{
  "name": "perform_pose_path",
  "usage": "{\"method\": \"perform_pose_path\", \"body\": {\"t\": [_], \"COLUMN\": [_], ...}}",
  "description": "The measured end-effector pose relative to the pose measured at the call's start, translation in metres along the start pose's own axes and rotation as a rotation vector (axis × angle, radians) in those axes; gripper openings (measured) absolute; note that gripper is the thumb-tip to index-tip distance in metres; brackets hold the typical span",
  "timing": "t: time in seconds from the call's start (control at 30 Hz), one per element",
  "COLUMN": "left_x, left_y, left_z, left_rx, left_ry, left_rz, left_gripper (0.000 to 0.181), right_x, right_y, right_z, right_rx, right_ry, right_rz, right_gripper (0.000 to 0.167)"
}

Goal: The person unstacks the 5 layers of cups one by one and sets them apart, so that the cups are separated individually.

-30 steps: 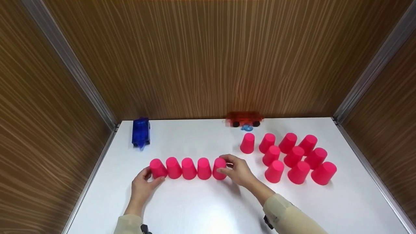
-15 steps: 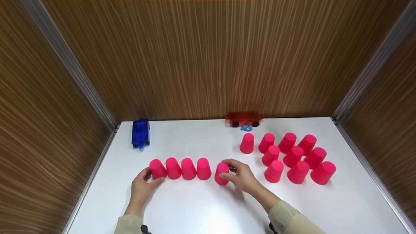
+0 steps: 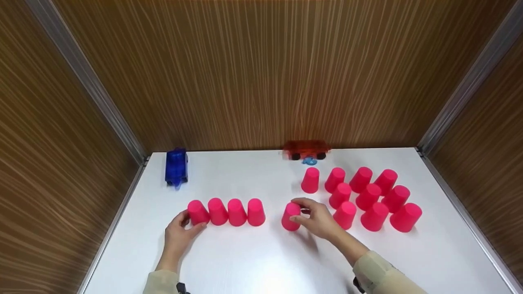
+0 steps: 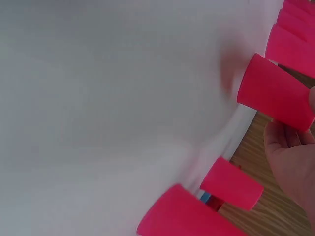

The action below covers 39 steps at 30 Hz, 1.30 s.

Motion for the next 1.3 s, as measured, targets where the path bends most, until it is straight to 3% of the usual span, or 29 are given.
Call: {"method": "perform_pose_path", "body": {"t": [0.27,0.57,0.93,1.3], "left_x": [-0.001,0.0,0.0,0.001], "left_y": [0.002,0.002,0.0,0.002], "left_z": [0.0,0.0,-0.001,0.0], "left_rx": [0.035,0.004,-0.021,0.012], "left_ry": [0.017,0.033,0.042,0.0], "left_rz": [0.035,0.006,0.002,0.024], "left_gripper": [0.074,0.077,0.081,0.078], "right_x": [-0.04,-0.073,-0.082,-0.076], "right_y": [0.021,0.042,0.052,0.058], "right_z": [-0.005,-0.008,-0.002,0.002], "right_rx": [-0.014,-0.007,0.034,0.025], "right_ry": [-0.036,-0.145,-0.211,-0.242], "right_rz": [0.024,0.013,-0.004,-0.012], "right_gripper": [0.065,0.073,0.075,0.073]}}
Point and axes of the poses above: each hand's wrist, its own y-axis towards the middle knuckle, its own x-axis out of the palm, z = x × y, the point moved 7 cm from there along y, towards the middle knuckle, and after that the axes turned 15 degrees about z, right-handed, at the moved point
